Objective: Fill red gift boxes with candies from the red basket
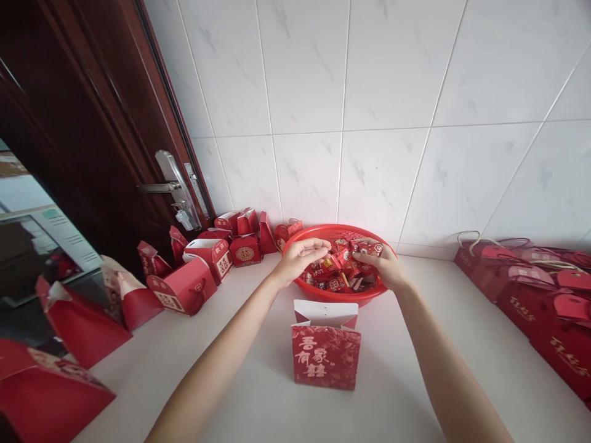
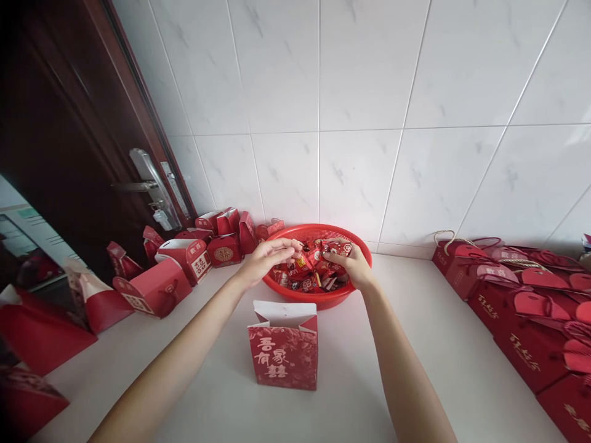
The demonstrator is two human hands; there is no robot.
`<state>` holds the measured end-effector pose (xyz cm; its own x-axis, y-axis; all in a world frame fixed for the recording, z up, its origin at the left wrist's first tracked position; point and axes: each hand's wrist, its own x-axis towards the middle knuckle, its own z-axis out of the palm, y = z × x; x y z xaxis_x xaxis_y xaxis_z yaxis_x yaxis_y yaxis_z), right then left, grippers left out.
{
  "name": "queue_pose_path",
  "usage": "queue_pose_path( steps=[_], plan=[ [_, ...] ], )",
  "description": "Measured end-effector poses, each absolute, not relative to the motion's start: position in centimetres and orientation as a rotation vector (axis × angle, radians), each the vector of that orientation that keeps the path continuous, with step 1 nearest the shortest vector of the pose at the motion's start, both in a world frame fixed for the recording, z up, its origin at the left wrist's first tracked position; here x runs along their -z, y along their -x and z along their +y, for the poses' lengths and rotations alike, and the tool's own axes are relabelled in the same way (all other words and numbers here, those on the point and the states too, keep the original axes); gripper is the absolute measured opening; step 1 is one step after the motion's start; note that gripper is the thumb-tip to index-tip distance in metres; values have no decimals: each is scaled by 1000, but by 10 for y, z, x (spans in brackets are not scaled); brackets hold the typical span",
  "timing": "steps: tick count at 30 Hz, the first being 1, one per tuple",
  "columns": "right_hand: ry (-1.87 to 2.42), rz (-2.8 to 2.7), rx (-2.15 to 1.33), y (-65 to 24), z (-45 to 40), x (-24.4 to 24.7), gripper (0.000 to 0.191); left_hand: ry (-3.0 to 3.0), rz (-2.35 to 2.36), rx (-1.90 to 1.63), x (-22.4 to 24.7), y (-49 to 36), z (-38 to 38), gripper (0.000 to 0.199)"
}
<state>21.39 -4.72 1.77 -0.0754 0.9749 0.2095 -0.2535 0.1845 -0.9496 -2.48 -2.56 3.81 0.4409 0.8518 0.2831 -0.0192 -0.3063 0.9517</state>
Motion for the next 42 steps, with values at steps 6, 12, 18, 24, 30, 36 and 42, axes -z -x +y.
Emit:
queue_pose_path(
  steps=[6,12,18,24,30,36,42],
  plan=[
    [800,-1156,-1315,-200,-59,-32,44,-1623,807,-1143,-32,26,-35,45],
    [760,-1193,-1293,-181,-72,-46,46,-1681,734,-1208,-35,22,-44,37],
    [742,-1285,-1230,-179,-79,-52,40,-1691,718,-1352,-44,22,-54,36],
    [808,-1331,-1156,-170,-91,-61,42,-1718,763,-1376,-52,18,-64,34],
    [818,-1322,-1118,-167,-99,-68,45,-1803,791,-1485,-53,15,-72,25],
    [901,-1289,-1018,-170,-103,-76,40,-1834,766,-1594,-55,16,-74,22],
    [852,-1197,-1101,-170,-106,-80,41,-1950,742,-1579,-57,20,-74,18]
  ],
)
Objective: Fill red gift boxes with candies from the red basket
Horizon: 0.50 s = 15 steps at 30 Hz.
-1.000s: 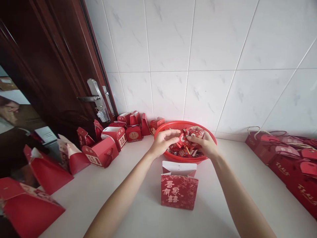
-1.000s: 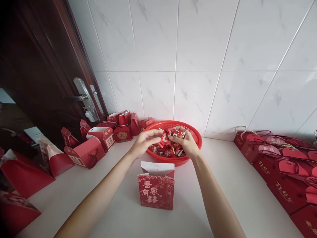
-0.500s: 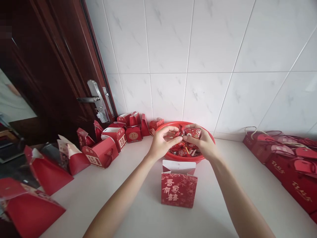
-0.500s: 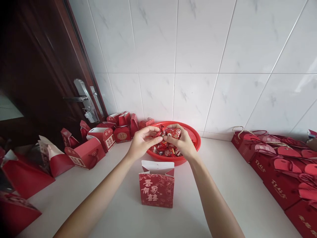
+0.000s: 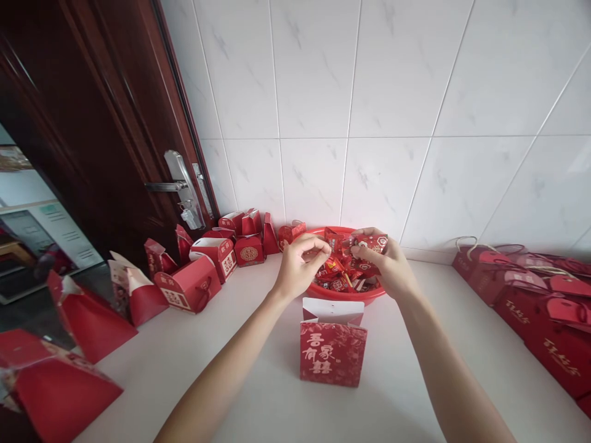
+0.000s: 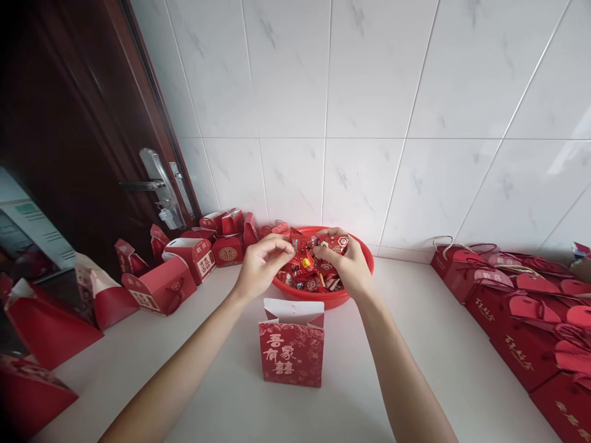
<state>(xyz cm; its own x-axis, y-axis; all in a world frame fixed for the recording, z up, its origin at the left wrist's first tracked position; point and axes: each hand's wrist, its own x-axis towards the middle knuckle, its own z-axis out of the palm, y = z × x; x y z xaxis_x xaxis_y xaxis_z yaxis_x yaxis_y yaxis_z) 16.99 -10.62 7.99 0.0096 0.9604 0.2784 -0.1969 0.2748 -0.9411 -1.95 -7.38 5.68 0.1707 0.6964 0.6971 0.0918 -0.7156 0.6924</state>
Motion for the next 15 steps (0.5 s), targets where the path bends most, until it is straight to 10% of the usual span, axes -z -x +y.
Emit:
queue_pose_path(
  steps=[15],
  plan=[
    [784,-1124,-1163,-162,-102,-73,43,-1957,747,-1597,-60,17,-77,8]
  ],
)
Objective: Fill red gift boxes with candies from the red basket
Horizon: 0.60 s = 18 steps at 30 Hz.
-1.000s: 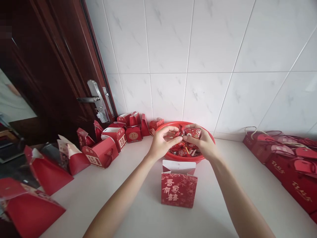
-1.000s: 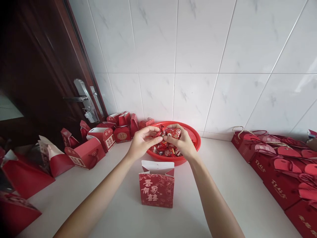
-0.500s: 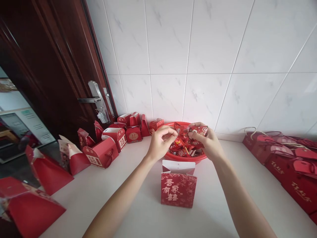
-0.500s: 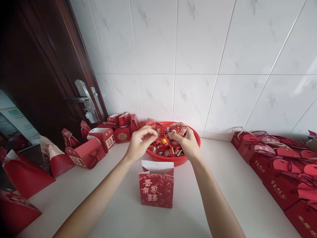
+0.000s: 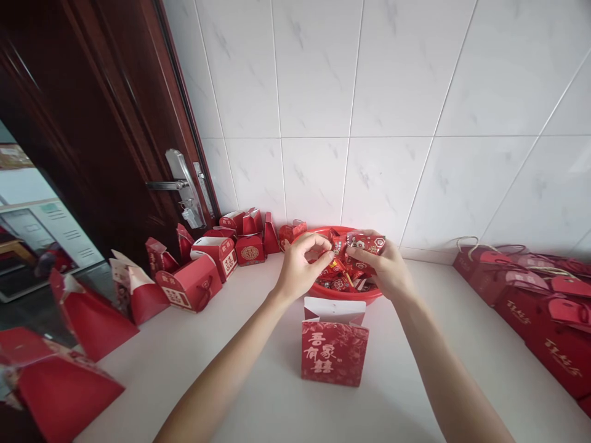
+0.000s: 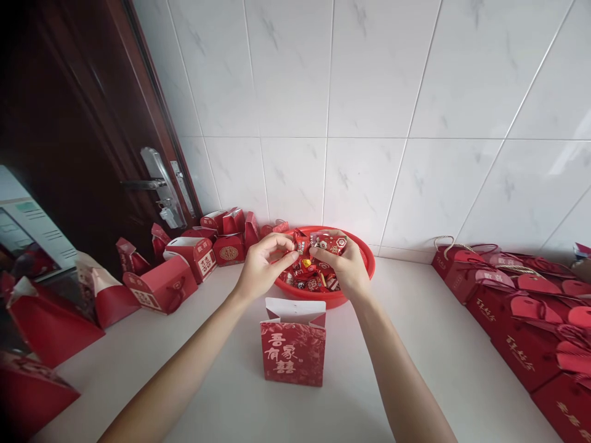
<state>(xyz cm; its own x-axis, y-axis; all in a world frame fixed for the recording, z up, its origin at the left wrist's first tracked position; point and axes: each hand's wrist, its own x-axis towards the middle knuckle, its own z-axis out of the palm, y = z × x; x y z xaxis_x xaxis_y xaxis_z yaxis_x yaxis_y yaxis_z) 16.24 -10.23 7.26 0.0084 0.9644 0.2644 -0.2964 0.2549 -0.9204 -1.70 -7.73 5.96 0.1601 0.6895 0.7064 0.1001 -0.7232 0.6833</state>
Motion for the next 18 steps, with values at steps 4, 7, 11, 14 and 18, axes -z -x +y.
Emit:
queue_pose_path(
  steps=[4,7,11,14,18],
  plan=[
    [753,-1166,-1182,-159,-102,-70,37,-1923,744,-1621,-59,15,-80,15],
    [746,-1160,-1192,-157,-102,-70,37,-1879,724,-1589,-60,15,-82,21],
    [757,-1101,-1182,-158,-103,-74,34,-1777,703,-1537,-60,15,-83,29],
    [797,-1030,-1191,-161,-105,-79,37,-1770,695,-1548,-59,16,-81,28],
    [829,-1018,-1170,-163,-110,-84,42,-1848,684,-1552,-57,16,-80,16]
  ],
)
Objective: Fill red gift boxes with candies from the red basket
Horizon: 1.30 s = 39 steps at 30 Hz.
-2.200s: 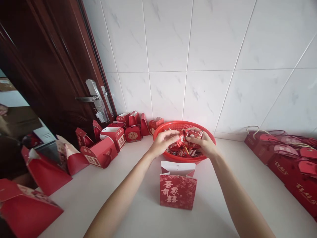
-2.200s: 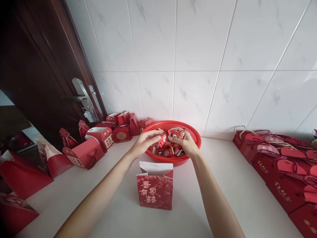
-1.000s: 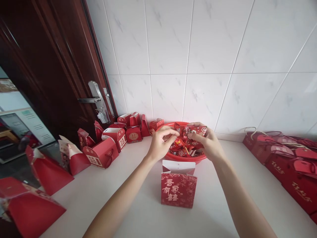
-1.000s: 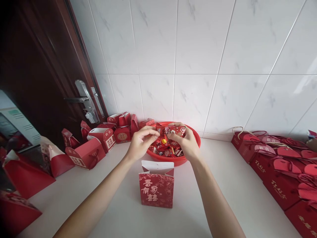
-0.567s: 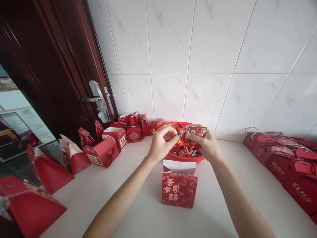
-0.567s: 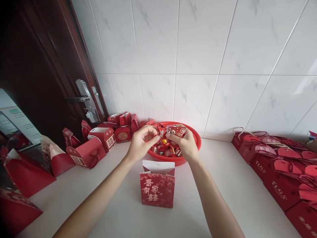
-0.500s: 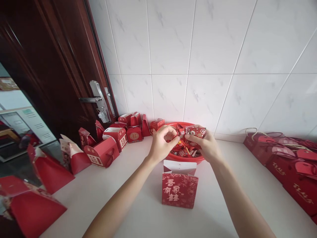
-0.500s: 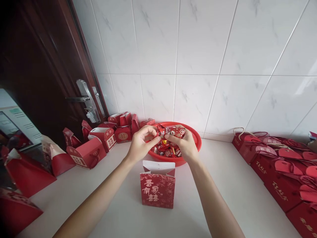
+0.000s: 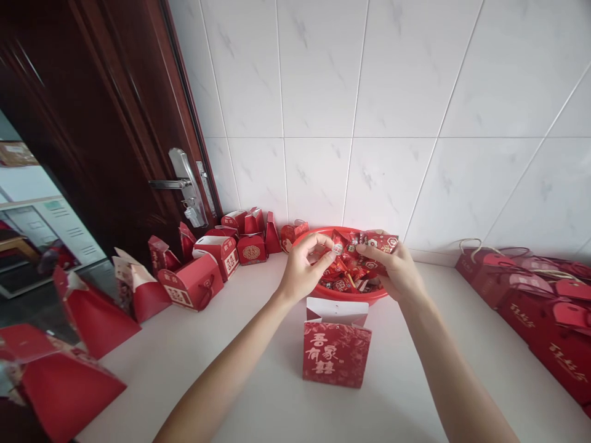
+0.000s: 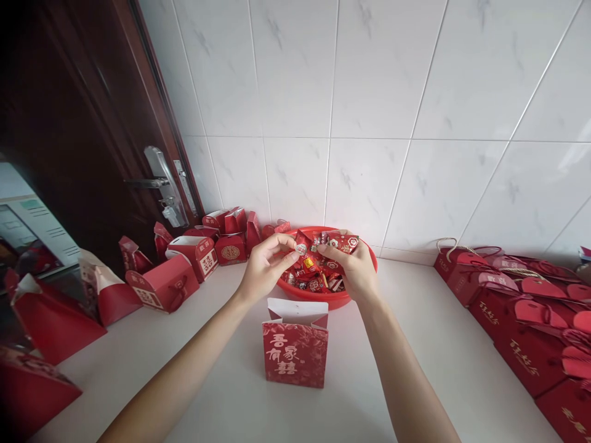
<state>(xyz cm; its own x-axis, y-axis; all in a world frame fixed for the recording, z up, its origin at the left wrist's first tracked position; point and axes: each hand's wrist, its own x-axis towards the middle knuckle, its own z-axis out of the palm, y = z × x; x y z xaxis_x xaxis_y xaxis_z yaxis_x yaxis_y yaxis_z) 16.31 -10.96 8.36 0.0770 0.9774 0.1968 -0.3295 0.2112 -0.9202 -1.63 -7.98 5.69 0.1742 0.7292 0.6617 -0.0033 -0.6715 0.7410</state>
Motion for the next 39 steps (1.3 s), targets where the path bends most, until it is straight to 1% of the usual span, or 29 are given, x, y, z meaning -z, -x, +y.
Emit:
queue_pose_path(
  steps=[3,6,9,16,21,25,29,31,36,39],
  plan=[
    [827,-1071,-1167,-162,-112,-84,42,-1988,670,-1566,-56,17,-80,7],
    [811,-1136,-1180,-161,-113,-81,40,-2082,652,-1567,-56,17,-80,3],
    [803,-1153,-1183,-161,-112,-79,40,-2066,674,-1526,-54,16,-80,4],
    [825,-1094,-1170,-161,-112,-80,46,-2041,731,-1374,-58,21,-81,14],
    [816,-1090,-1115,-166,-110,-80,47,-2141,778,-1113,-78,43,-87,17],
    [797,-1157,-1068,-175,-111,-84,42,-2376,798,-700,-97,66,-101,17],
    [774,-1350,-1089,-187,-119,-92,36,-2502,801,-322,-110,75,-117,22],
    [765,-1452,-1118,-192,-124,-95,34,-2533,833,-248,-110,72,-121,25],
    [773,-1632,-1131,-196,-135,-103,32,-2516,1005,-198,-100,56,-120,28],
    [821,-1749,-1104,-197,-142,-108,29,-2445,1068,-188,-100,51,-123,20]
  ],
)
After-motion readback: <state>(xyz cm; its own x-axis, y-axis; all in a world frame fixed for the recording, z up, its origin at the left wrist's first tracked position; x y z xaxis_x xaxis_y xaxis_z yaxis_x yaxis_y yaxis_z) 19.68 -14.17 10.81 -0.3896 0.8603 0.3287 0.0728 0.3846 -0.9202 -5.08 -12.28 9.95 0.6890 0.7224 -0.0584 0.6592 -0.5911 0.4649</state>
